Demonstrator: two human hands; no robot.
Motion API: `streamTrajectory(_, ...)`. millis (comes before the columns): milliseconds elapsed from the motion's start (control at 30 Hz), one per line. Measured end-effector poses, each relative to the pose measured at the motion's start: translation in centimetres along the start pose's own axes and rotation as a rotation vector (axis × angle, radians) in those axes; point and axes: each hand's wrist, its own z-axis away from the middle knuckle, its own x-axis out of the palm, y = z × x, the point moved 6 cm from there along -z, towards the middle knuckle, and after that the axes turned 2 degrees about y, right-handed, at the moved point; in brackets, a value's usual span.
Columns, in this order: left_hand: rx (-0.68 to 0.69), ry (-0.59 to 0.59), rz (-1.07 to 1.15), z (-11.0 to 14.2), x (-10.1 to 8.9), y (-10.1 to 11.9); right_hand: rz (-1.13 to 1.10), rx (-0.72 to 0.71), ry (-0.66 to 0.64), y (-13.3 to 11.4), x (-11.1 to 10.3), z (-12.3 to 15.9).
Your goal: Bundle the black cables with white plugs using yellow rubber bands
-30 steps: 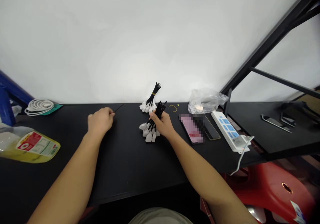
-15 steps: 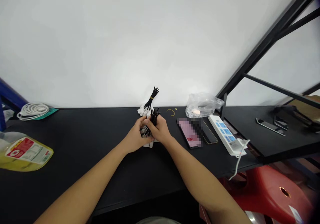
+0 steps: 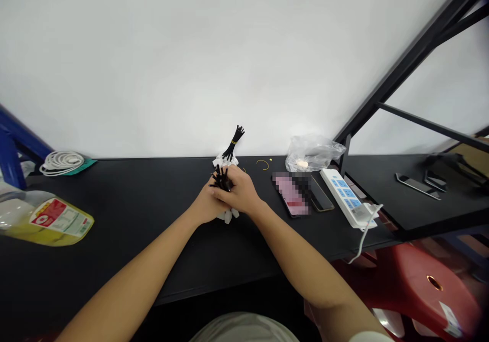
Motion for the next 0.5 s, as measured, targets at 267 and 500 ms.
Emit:
streamTrajectory(267,-0.155,0.101,0.214,-0.1,0.1,-0.5,-0.23,0.072,0.177,2.7,-4.8,0.3)
streamTrajectory(500,-0.222,0.26,0.11,-0.4,-3.0,-1.9,0.115,0.418,-0.01,8.7,-5.3,0.6)
